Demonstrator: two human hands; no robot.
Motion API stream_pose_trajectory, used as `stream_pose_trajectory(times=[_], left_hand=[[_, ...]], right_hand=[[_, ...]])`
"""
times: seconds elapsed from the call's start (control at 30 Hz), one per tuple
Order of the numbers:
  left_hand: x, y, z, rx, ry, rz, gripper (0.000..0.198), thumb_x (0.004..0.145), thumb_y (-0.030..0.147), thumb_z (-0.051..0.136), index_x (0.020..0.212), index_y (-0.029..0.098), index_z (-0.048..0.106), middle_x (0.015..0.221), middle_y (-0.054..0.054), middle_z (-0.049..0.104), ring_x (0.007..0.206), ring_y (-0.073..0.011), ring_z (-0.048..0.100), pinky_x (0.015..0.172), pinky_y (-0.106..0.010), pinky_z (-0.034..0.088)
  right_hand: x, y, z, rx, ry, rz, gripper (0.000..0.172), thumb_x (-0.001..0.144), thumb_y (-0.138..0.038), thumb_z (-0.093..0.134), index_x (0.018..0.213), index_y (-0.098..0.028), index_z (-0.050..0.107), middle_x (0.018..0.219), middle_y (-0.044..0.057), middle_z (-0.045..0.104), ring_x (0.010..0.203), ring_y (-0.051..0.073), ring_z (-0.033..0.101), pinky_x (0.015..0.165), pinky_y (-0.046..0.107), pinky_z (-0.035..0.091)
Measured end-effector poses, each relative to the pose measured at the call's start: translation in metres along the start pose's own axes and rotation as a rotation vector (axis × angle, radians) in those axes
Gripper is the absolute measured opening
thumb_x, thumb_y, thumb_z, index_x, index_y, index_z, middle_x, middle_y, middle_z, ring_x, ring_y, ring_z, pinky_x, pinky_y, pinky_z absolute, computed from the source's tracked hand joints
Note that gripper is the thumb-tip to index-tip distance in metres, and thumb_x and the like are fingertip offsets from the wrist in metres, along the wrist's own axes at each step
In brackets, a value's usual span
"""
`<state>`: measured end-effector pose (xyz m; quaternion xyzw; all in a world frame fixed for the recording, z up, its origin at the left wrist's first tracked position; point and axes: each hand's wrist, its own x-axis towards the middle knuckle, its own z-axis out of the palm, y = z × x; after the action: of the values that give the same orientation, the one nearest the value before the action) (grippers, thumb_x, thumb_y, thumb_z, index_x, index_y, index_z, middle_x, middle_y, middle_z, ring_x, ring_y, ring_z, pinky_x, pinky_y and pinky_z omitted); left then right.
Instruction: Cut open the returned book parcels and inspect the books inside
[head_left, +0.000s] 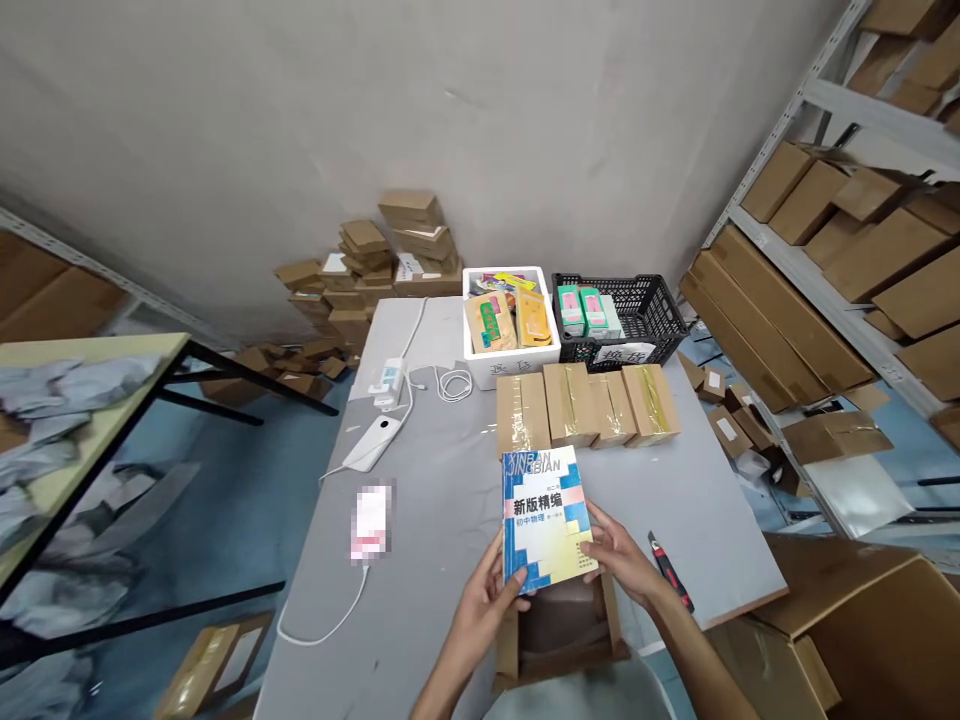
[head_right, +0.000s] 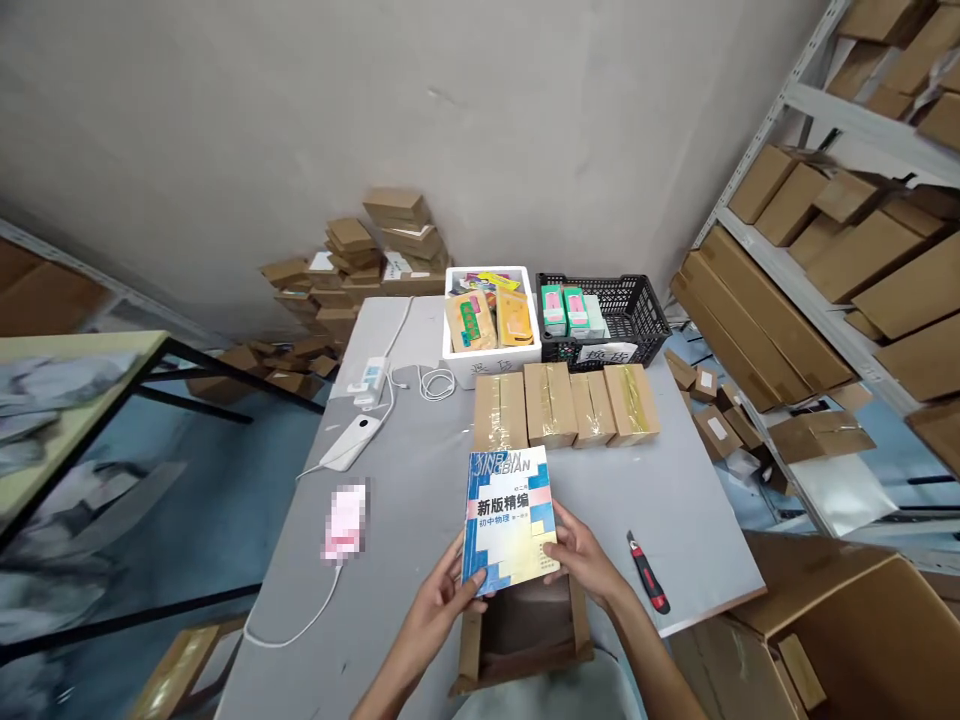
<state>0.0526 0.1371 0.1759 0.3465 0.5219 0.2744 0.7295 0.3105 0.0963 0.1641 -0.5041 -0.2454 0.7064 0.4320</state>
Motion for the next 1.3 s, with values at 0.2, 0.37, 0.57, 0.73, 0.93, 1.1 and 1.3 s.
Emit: stream_pose_trajectory(times=[0.2, 0.37, 0.57, 0.73, 0.93, 1.1, 1.3], left_hand=[[0.036, 0.036, -0.007, 0.038, 0.034, -0.027, 0.137, 0.064, 0.083, 0.099, 0.177, 0.028, 0.047, 0.147, -0.017, 0.077, 0.105, -0.0355, 0.083, 0.083, -0.043, 0.073], [0.057, 0.054, 0.001, 0.104, -0.062, -0.058, 0.124, 0.077, 0.068, 0.096, 0.181, 0.033, 0.040, 0.149, -0.013, 0.076, 0.103, -0.0303, 0.083, 0.084, -0.040, 0.072], [0.086, 0.068, 0.029, 0.181, -0.164, -0.037, 0.110, 0.086, 0.046, 0.084, 0.184, 0.036, 0.033, 0.128, -0.008, 0.079, 0.083, -0.0206, 0.078, 0.071, -0.035, 0.068], [0.120, 0.085, 0.070, 0.223, -0.214, 0.068, 0.109, 0.085, 0.046, 0.087, 0.182, 0.033, 0.038, 0.130, -0.009, 0.077, 0.081, -0.0191, 0.078, 0.083, -0.041, 0.072], [0.139, 0.078, 0.113, 0.236, -0.245, 0.107, 0.105, 0.091, 0.053, 0.085, 0.182, 0.028, 0.038, 0.149, -0.015, 0.072, 0.090, -0.0222, 0.081, 0.095, -0.047, 0.073], [0.137, 0.051, 0.127, 0.210, -0.234, 0.083, 0.109, 0.089, 0.054, 0.087, 0.182, 0.028, 0.036, 0.142, -0.014, 0.075, 0.091, -0.0258, 0.084, 0.095, -0.048, 0.073], [0.129, 0.031, 0.130, 0.184, -0.213, 0.073, 0.106, 0.090, 0.054, 0.089, 0.181, 0.029, 0.040, 0.138, -0.014, 0.076, 0.090, -0.0255, 0.084, 0.091, -0.047, 0.073]], right_hand=[[0.039, -0.028, -0.001, 0.011, -0.011, -0.035, 0.102, 0.084, -0.064, 0.098, 0.173, -0.037, 0.055, 0.133, 0.008, 0.085, 0.098, 0.025, 0.081, 0.072, 0.033, 0.067], [0.053, -0.037, -0.018, 0.019, 0.020, -0.086, 0.097, 0.086, -0.063, 0.096, 0.170, -0.032, 0.058, 0.129, 0.007, 0.086, 0.097, 0.024, 0.082, 0.069, 0.030, 0.066], [0.060, -0.041, -0.050, 0.042, 0.114, -0.121, 0.074, 0.083, -0.069, 0.097, 0.139, -0.026, 0.074, 0.119, 0.007, 0.088, 0.092, 0.024, 0.083, 0.066, 0.029, 0.065], [0.063, -0.067, -0.082, 0.055, 0.227, -0.181, 0.068, 0.080, -0.068, 0.099, 0.127, -0.027, 0.074, 0.115, 0.006, 0.088, 0.095, 0.026, 0.084, 0.072, 0.034, 0.069], [0.050, -0.087, -0.119, 0.069, 0.283, -0.226, 0.067, 0.081, -0.066, 0.098, 0.129, -0.028, 0.074, 0.114, 0.005, 0.087, 0.094, 0.026, 0.083, 0.071, 0.033, 0.068], [0.035, -0.077, -0.136, 0.060, 0.308, -0.189, 0.064, 0.078, -0.064, 0.100, 0.127, -0.030, 0.076, 0.114, 0.005, 0.087, 0.097, 0.027, 0.082, 0.070, 0.034, 0.067], [0.025, -0.068, -0.142, 0.081, 0.317, -0.144, 0.068, 0.076, -0.066, 0.101, 0.128, -0.029, 0.077, 0.115, 0.007, 0.087, 0.098, 0.029, 0.082, 0.071, 0.035, 0.065]])
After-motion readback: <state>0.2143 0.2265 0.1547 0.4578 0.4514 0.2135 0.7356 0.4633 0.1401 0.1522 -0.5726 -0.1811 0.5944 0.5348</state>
